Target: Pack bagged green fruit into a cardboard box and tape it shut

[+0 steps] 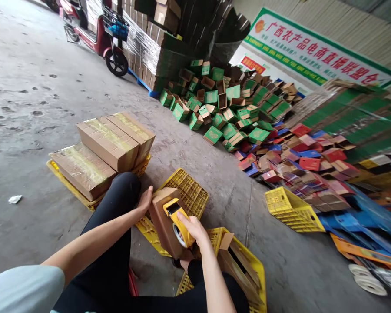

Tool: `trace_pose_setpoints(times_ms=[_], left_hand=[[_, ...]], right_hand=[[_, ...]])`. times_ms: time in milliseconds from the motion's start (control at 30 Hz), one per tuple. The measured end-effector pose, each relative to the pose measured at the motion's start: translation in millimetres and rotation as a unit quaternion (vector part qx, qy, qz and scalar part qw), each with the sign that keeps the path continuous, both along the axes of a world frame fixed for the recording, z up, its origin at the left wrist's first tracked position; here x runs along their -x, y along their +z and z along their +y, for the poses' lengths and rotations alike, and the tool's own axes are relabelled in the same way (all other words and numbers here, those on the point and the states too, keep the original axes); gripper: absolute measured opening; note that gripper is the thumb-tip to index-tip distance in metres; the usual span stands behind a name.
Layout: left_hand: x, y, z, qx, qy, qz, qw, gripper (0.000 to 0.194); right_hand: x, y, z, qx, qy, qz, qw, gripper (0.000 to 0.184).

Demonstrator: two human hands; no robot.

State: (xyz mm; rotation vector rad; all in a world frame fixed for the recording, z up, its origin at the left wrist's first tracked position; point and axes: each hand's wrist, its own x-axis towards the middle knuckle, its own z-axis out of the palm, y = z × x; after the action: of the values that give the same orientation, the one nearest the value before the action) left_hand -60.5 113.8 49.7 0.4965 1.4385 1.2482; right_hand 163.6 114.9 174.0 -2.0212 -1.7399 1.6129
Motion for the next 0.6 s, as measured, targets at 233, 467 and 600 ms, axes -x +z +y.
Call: trace_pose_setpoints(times_ms=[233,467,600], left_hand=[[10.8,4.4,-10.0,-0.181,-0.153,0.229,0.944,0.058],[22.3,4.5,1.3,-0.146,-0.189,0.184,0.953,0.065],[28.0,3.5,16.6,-0.152,-0.223,0.162,0.949,0.066]], right_hand=[[59.5,-25.6,39.8,-0.004,0.022,-0.003,1.000,0.053],[64.3,-32.7,45.9,0.030,0.027,0.000,0.999,0.048],[64.1,-33.4,46.0,0.036,0.035,0.001,0.999,0.050]])
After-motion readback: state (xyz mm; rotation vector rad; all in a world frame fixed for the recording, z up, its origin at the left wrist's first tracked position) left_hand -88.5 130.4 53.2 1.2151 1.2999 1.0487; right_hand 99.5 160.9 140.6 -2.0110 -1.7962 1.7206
